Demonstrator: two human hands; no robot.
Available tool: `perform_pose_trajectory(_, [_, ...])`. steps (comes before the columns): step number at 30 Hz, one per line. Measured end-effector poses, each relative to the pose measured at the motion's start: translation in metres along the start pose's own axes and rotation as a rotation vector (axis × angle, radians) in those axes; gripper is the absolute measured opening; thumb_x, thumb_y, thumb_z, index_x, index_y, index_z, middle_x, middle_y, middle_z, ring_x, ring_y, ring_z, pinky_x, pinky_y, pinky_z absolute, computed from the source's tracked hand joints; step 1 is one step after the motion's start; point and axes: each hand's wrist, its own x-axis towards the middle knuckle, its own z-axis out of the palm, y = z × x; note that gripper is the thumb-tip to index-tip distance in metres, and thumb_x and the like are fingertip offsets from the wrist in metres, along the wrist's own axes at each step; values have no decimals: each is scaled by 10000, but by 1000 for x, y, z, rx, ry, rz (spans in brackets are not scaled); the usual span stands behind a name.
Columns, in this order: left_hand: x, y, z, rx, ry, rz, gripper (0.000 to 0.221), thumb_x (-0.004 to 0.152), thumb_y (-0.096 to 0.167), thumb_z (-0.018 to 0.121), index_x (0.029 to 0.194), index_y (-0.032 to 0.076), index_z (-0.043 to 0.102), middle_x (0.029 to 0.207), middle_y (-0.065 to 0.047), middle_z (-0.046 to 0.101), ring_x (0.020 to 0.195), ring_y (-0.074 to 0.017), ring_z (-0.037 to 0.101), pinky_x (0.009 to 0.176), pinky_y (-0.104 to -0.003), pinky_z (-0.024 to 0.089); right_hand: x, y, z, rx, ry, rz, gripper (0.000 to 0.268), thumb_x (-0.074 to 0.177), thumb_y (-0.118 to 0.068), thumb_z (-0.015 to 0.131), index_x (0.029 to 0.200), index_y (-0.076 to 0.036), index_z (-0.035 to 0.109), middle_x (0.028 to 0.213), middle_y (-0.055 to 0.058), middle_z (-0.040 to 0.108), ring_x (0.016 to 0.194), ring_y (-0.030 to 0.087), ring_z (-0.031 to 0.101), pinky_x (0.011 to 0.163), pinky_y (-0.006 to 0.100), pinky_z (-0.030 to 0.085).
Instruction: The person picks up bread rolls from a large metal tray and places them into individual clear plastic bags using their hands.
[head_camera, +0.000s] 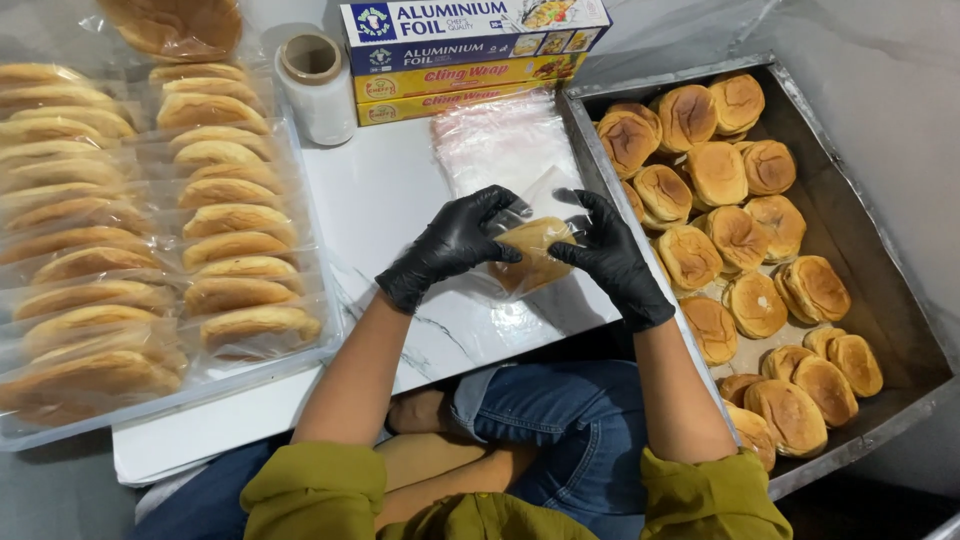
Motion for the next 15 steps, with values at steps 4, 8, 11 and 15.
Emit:
perform_pose_trajectory(4, [-3,9,2,92,-4,-41,677,638,295,971,1236,216,664,1079,-67,750,1086,-301,699,930,-423,530,5,4,-4,-9,-22,7,800,693,51,904,1400,-68,549,1263,39,639,894,69,581,865,202,549])
perform_pose_trajectory(8, [-6,20,1,88,-45,-157,575,690,348,926,1212,274,695,1024,14,761,1031,-203,702,905,-345,499,1,-6,2,-4,-43,58,832,681,76,903,1411,-78,534,979,11,624,804,48,582,799,190,563])
perform_pose_trajectory(11, [-3,13,2,116,-81,-132,624,679,347,923,1253,289,684,1083,-10,770,1094,-242,701,933,-371,492,2,-3,3,-21,-32,55,836,678,64,910,1412,-90,540,978,10,628,844,51,597,846,206,552])
perform_pose_trajectory(15, [-6,13,4,106,-88,-30,633,694,297,910,1278,255,671,1160,-114,764,1173,-365,675,970,-463,518,3,1,-1,-47,-40,60,879,674,77,903,1449,-99,529,1019,20,639,915,71,614,917,249,569])
